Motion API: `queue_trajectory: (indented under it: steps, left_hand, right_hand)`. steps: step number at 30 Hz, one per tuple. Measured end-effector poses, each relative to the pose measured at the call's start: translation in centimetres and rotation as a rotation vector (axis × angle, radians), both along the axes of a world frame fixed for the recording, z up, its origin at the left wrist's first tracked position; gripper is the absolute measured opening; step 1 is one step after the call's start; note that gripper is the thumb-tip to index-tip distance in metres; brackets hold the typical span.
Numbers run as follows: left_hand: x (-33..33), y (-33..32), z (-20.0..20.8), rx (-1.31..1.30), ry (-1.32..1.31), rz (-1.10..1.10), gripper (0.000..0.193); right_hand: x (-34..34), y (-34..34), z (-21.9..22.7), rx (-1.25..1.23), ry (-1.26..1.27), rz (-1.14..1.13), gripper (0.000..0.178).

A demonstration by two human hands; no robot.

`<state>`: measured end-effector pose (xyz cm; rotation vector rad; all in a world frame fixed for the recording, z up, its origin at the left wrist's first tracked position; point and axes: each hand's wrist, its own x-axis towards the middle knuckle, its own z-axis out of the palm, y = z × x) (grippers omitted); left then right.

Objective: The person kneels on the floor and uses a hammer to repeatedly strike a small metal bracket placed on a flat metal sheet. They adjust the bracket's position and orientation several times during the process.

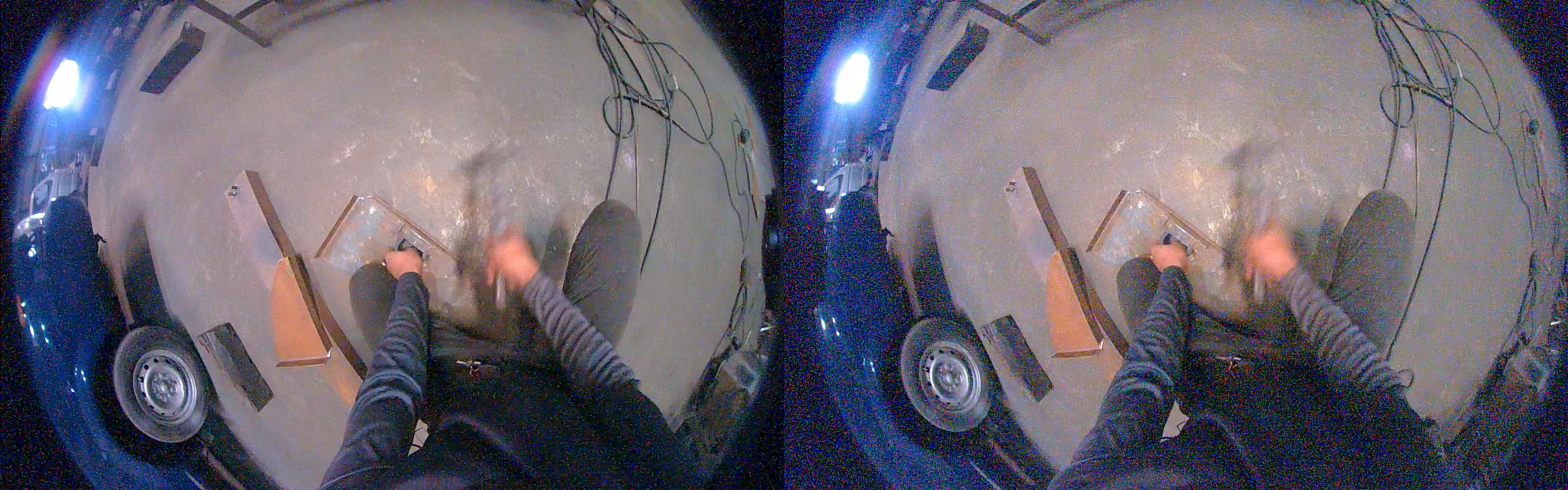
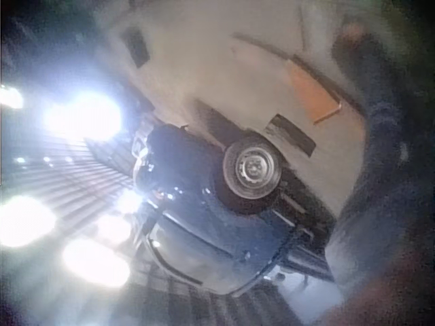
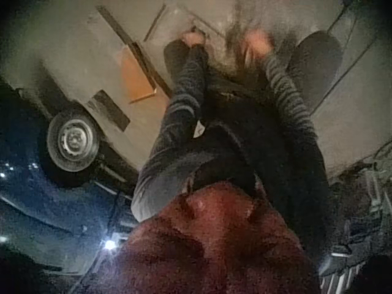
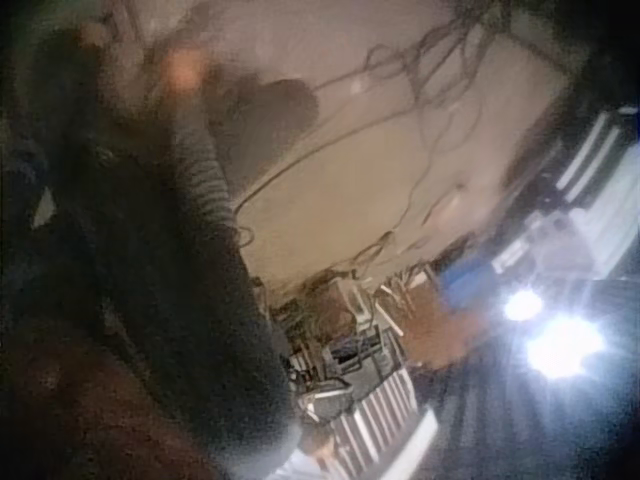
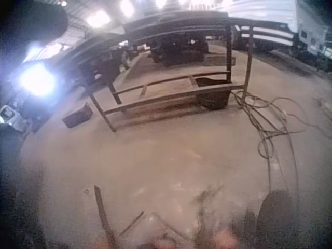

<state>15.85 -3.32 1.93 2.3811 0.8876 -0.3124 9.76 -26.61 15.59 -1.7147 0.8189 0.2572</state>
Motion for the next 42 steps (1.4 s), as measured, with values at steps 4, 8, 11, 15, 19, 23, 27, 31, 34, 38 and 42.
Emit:
queue_trajectory:
  steps: [4, 8, 11, 15, 19, 23, 27, 31, 34, 38, 42]
  left_hand:
    - [0.8, 3.4, -4.7, -0.053, -0.006, -0.019, 0.033]
    - [-0.7, 3.1, -3.2, 0.014, 0.05, 0.009, 0.035]
    - [-0.4, 1.4, -0.7, 0.049, 0.05, -0.091, 0.039]
    - [-0.4, 1.0, 0.3, 0.042, 0.012, -0.028, 0.043]
    - [-0.8, 3.7, -3.5, 0.039, 0.024, -0.043, 0.042]
    - [-0.8, 3.8, -4.2, -0.201, 0.058, 0.185, 0.045]
    - [-0.8, 3.9, -4.6, 0.007, 0.124, -0.052, 0.043]
    - [-0.7, 0.5, -1.5, -0.069, 0.113, 0.072, 0.04]
    - [-1.4, 8.3, -6.9, -0.079, 0.028, 0.082, 0.041]
    - [-0.8, 1.5, -1.4, -0.082, 0.079, 0.002, 0.042]
    - [-0.7, 4.0, -3.5, 0.027, 0.054, -0.003, 0.037]
  right_hand:
    - [-2.8, -2.8, -2.6, 0.607, 0.159, 0.37, 0.019]
    - [4.6, -8.6, 8.7, 0.263, 0.268, 0.247, 0.015]
    - [7.2, -10.4, 9.8, 0.229, 0.021, -0.058, 0.013]
    - [5.8, -2.1, 1.5, 0.045, -0.202, -0.204, 0.014]
    - [0.8, 2.6, 2.6, 0.371, 0.378, 0.49, 0.013]
    - [4.2, -7.4, 4.2, 0.403, 0.258, 0.065, 0.013]
    - [8.1, -8.8, 6.4, 0.259, -0.056, -0.208, 0.013]
    - [3.8, -2.5, 1.8, 0.11, -0.02, -0.101, 0.013]
    - [0.6, 5.1, 2.7, 0.528, 0.482, 0.525, 0.018]
    - [0.1, -5.3, -0.6, 0.337, 0.466, 0.251, 0.022]
    - [2.0, -5.8, 3.5, 0.185, 0.369, 0.242, 0.023]
